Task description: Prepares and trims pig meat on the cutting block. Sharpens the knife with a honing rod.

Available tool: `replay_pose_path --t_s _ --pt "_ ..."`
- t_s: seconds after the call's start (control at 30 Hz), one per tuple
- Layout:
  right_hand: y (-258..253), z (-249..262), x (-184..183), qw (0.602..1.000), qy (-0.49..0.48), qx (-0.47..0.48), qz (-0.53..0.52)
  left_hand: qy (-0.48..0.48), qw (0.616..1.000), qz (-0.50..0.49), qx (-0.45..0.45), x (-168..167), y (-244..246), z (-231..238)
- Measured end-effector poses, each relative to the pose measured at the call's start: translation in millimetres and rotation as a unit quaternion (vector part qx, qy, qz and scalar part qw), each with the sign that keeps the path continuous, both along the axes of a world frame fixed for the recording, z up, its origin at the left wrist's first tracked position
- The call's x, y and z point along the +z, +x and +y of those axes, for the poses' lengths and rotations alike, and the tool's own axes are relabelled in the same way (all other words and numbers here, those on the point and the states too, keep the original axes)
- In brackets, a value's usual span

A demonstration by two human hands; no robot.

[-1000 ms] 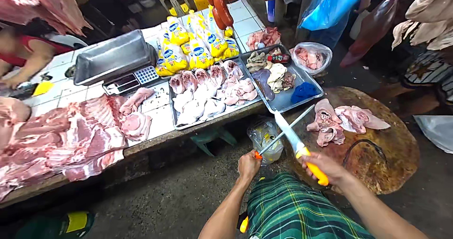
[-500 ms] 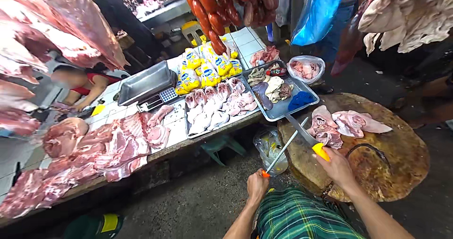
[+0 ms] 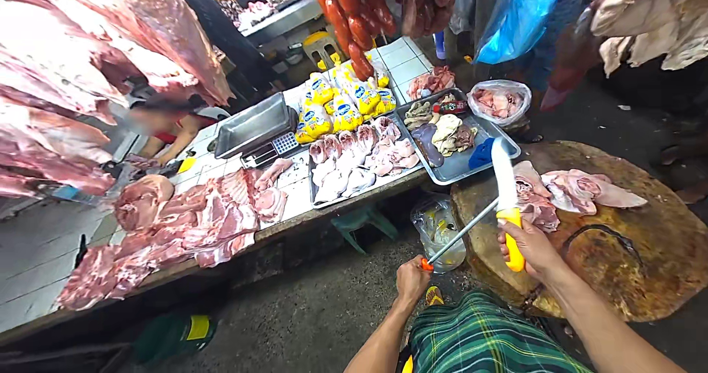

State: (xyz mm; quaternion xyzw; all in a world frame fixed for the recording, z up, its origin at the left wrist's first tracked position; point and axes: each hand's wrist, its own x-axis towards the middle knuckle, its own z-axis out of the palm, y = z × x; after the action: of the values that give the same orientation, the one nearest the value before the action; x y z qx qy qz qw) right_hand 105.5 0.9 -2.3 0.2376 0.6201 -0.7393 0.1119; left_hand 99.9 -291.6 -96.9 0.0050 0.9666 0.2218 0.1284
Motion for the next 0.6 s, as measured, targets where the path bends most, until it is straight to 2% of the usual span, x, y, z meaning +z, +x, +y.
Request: replay_pose_path --t_s 0.03,0.13,0.2,0.27,0.3,0.37,0.43,0.5,0.6 --pt "0.1 -13.4 -0.6 1.0 -0.008 -0.016 0.005 0.004 1.0 0.002 -0.002 -0.4 -5.6 -3.9" --pt "14.3 -28.0 -11.1 0.992 0.036 0.112 -0.049 0.0 1.0 0.0 0.002 5.6 -25.9 -22.1" --pt "7.2 -28.3 -20.9 0.989 0.051 0.123 -0.057 -0.014 1.0 0.0 0.01 9.8 -40.3 -34.5" --pt "5.4 -41.2 -31.8 0.985 0.127 0.103 -0.048 -0.028 0.999 -0.023 0.023 13.1 -52.0 -46.6" --pt "8.3 -46.3 -37.6 0.974 0.179 0.128 -0.051 -0.035 0.998 -0.044 0.034 16.2 -59.0 -52.2" --pt "16.8 -50.5 -49.1 0.93 0.307 0.194 -0.063 -0.051 0.994 -0.078 0.058 20.5 -70.2 -64.7" --pt "12.6 -55.6 -54.7 0.902 0.401 0.154 -0.046 -0.059 0.992 -0.089 0.069 18.9 -79.7 -77.1" --pt "-15.0 -62.0 -49.8 0.87 0.482 0.099 0.003 -0.045 0.993 -0.086 0.064 13.6 -86.3 -87.6" --pt "-61.7 -64.1 -40.8 0.855 0.513 0.076 0.02 -0.01 0.996 -0.072 0.049 7.9 -93.6 -99.5"
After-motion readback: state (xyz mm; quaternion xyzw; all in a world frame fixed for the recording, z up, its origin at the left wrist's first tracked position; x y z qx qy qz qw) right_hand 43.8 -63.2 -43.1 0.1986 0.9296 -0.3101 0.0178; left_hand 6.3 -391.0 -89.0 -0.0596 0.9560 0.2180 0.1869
